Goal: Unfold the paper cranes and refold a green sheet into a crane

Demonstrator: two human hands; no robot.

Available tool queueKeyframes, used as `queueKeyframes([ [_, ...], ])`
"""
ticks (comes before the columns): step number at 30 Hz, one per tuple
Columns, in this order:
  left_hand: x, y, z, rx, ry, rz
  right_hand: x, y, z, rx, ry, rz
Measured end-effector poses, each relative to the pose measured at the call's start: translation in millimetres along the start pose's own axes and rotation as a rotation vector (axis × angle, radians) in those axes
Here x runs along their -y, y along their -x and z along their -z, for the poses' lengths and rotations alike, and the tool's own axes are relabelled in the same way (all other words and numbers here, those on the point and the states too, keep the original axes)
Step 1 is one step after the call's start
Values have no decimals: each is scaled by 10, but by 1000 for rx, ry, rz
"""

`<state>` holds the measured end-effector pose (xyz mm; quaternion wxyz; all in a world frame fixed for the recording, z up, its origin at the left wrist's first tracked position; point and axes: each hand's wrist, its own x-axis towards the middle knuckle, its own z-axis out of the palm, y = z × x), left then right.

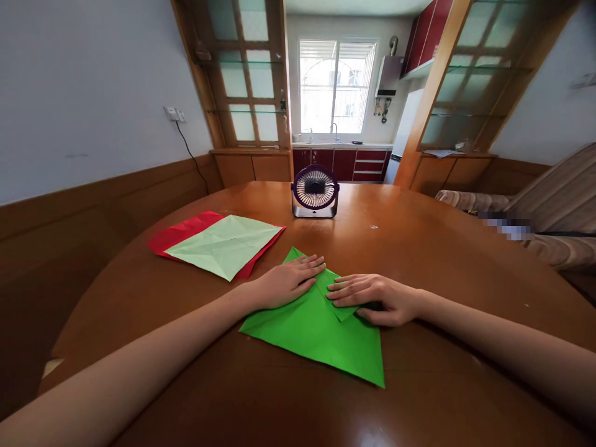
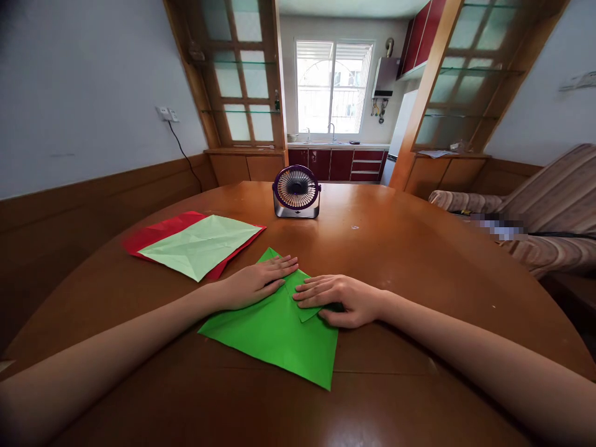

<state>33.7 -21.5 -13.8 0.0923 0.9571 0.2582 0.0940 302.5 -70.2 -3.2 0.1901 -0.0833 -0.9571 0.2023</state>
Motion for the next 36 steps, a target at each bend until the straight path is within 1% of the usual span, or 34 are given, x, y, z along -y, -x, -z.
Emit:
queueKeyframes([
  [6,16,1,0,25,-7,-1,-19,12,7,-44,-54,-2],
  [10,-7,11,11,39,-13,2,-53,42,3,-110,-109,-42],
  [13,-18,18,11,36,-23,-8,-71,63,-1,-128,-107,-68],
  [17,-11,19,3,37,-40,-9,-60,54,-1,-130,-95,-64],
  [27,12,16,8,37,-33,0,-32,15,0,-78,11,23],
  [36,24,13,3,32,-21,-14,-30,16,-9,-77,52,38],
])
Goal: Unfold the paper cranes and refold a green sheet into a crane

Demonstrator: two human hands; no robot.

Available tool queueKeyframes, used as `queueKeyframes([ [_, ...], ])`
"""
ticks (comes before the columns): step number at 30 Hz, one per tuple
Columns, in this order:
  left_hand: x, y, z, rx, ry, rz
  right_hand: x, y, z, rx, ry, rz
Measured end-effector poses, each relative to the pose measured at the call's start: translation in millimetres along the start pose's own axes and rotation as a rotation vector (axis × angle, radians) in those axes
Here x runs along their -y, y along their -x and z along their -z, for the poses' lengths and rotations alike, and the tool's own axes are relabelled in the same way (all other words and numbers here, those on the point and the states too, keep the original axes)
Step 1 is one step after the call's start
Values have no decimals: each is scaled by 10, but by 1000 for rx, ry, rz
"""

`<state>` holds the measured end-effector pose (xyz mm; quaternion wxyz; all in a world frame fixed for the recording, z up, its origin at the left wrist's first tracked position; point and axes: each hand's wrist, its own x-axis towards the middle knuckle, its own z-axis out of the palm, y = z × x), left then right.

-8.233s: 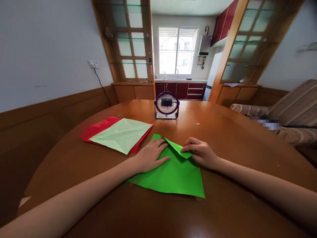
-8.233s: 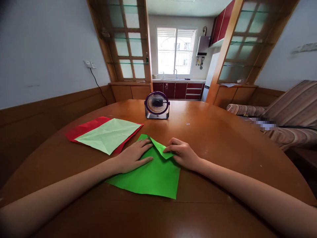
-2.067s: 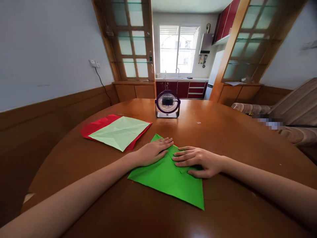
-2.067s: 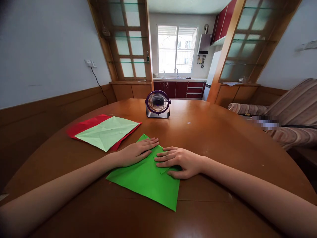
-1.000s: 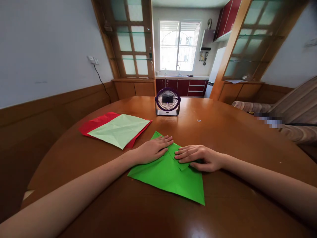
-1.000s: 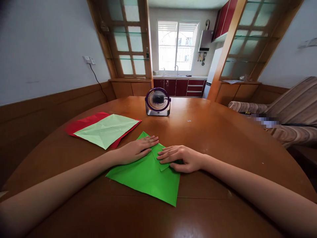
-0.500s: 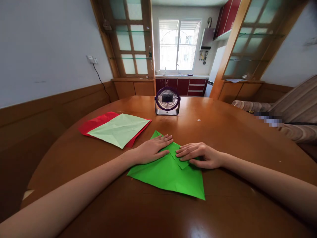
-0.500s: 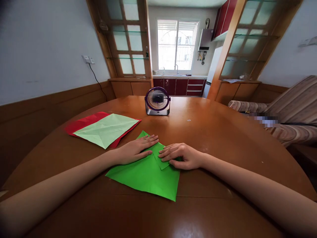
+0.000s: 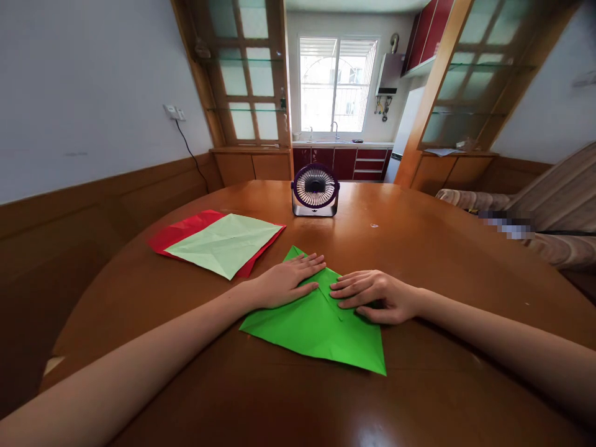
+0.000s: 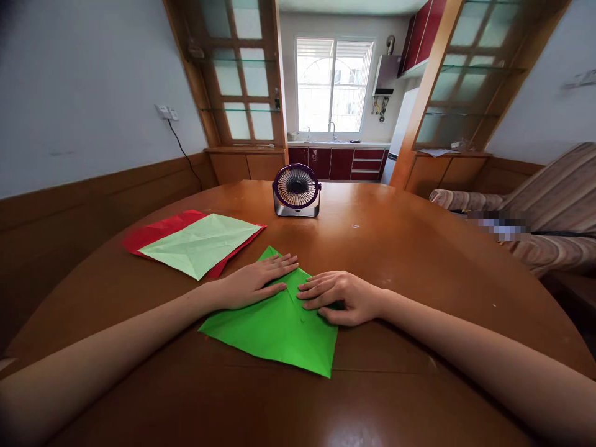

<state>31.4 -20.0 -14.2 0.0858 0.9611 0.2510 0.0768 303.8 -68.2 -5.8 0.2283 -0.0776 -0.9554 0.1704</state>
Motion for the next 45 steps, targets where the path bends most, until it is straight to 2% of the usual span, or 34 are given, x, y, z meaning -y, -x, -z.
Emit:
queueKeyframes([
  [18,-54,21,31,-11,-13,33,6,-7,-8,-4,-37,-21],
  [23,-46,22,20,-14,-17,38,1,-4,7,-24,-134,-46],
  [26,-46,24,19,-17,-11,31,0,-1,22,-82,-189,-103],
  [30,-52,24,28,-24,-4,20,-21,-4,10,-203,-54,-247],
  [34,-55,20,34,-11,-18,18,-34,-24,-35,-147,135,-323],
  [39,-60,14,34,0,-23,30,14,-60,-47,-49,375,-281],
  [45,-52,14,43,-7,-18,18,27,-67,13,-40,430,-177],
])
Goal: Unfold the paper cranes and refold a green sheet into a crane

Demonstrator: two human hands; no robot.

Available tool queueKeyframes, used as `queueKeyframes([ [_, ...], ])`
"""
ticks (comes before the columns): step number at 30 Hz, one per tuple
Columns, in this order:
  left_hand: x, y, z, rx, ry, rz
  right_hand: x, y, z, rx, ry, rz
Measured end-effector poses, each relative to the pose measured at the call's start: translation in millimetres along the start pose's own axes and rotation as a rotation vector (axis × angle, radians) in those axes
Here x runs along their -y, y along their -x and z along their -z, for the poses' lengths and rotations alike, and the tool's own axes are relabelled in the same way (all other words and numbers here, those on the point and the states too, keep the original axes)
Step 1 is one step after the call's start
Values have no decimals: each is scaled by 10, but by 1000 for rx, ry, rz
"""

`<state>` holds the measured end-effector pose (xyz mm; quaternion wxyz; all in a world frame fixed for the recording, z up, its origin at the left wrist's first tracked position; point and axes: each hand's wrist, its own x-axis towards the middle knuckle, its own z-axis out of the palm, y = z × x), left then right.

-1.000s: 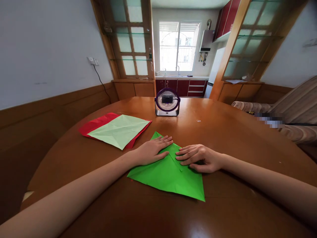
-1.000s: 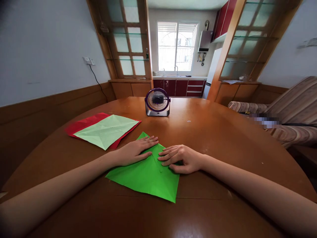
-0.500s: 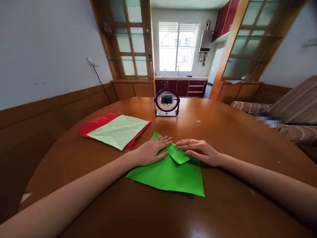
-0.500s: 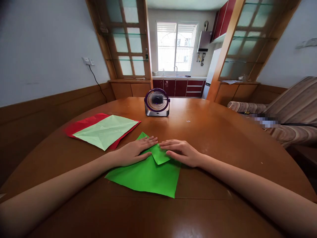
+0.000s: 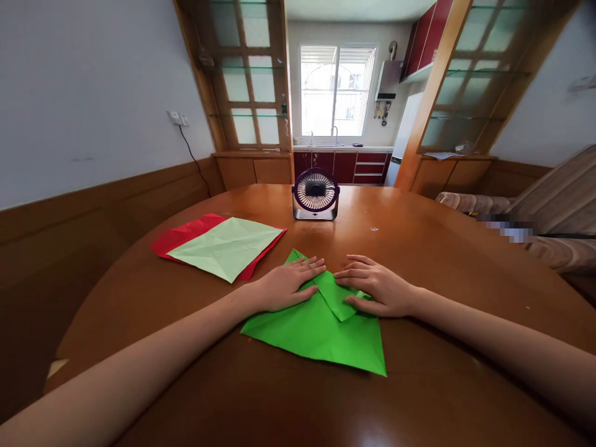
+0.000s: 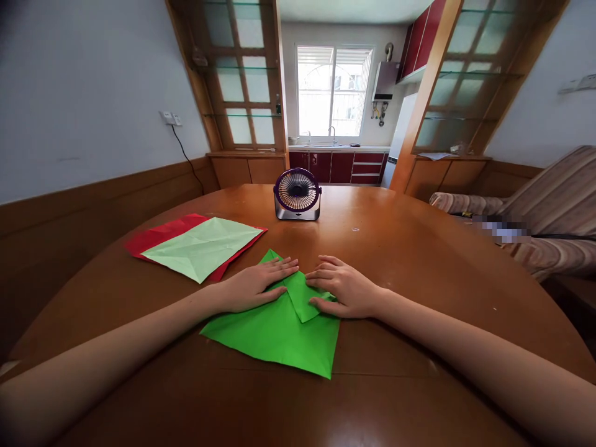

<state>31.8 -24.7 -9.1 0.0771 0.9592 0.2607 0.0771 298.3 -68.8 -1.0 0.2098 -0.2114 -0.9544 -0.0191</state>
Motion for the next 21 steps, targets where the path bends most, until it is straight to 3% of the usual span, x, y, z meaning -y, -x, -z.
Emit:
queueKeyframes([
  [10,-157,-43,-18,-12,-129,60,-40,-2,-7,-10,-12,32],
  [21,-200,-34,-45,-34,-35,184,-69,42,-16,-19,-85,8],
])
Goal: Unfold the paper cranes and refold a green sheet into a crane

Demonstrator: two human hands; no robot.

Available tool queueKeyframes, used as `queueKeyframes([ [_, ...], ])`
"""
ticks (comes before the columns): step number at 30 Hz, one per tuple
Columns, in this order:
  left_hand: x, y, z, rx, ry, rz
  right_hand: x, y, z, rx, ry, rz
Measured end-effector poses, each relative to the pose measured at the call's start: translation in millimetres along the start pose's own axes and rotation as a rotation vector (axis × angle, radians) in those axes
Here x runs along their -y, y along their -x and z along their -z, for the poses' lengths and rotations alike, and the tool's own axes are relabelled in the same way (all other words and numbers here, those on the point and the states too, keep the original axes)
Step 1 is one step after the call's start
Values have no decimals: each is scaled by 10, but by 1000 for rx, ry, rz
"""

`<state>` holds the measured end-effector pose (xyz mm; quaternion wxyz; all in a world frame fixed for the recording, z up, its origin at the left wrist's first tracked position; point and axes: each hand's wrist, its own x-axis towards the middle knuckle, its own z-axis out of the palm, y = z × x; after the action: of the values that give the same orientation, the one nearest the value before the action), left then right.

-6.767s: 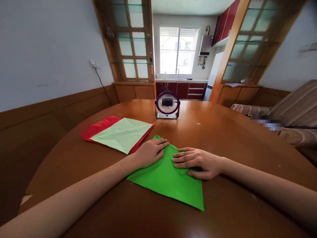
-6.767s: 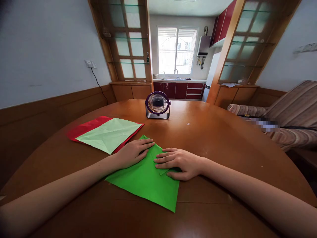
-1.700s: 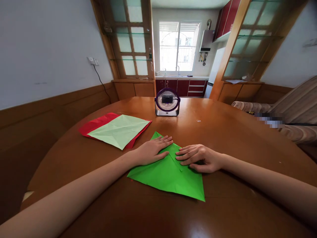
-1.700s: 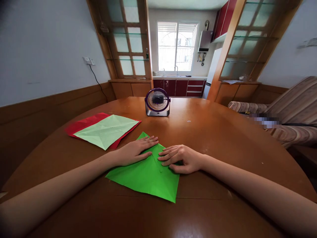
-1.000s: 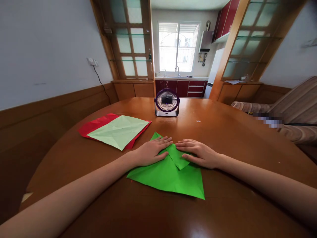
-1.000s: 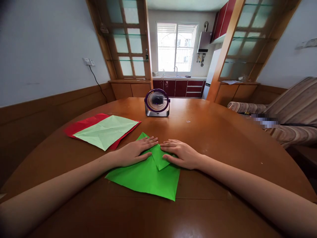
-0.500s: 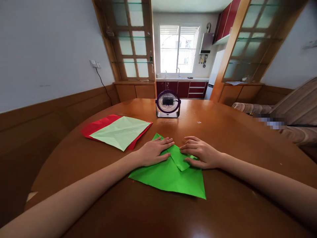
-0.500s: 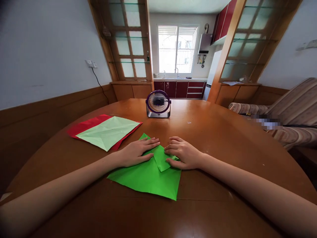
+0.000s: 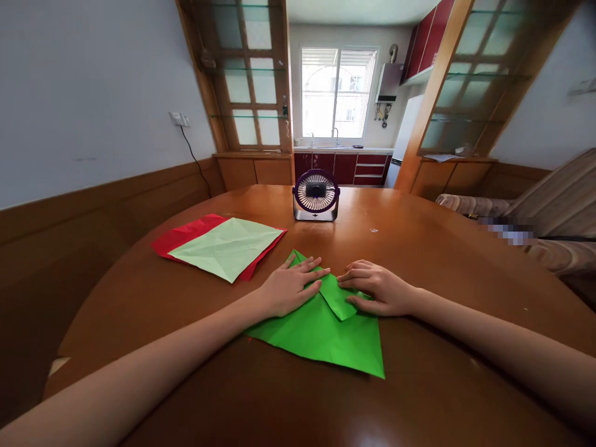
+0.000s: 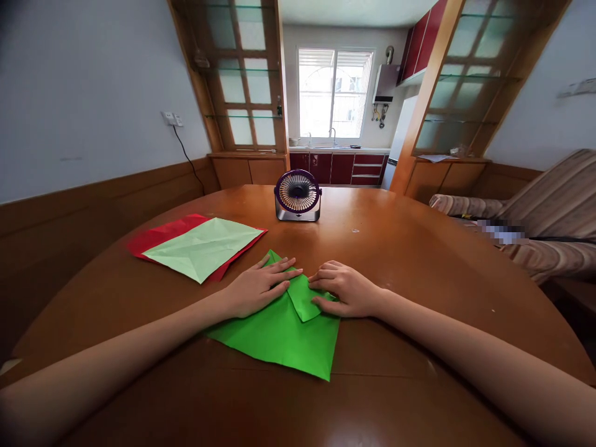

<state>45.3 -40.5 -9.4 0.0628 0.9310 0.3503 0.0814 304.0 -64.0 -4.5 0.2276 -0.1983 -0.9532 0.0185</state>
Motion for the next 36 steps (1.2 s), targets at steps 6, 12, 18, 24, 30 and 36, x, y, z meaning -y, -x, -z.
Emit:
queueKeyframes([
  [6,103,3,50,14,68,82,-5,10,2,21,-16,-14],
  [12,198,-20,41,-2,132,119,14,4,15,10,-25,-14],
  [18,196,-15,26,-31,166,175,5,10,14,21,-28,-10],
  [24,234,-24,18,-62,169,221,-6,13,9,19,-32,-7],
  [30,285,-47,11,-97,132,248,-4,12,6,-2,-49,-1],
  [36,346,-40,14,-133,59,336,-19,17,6,27,-44,-8],
])
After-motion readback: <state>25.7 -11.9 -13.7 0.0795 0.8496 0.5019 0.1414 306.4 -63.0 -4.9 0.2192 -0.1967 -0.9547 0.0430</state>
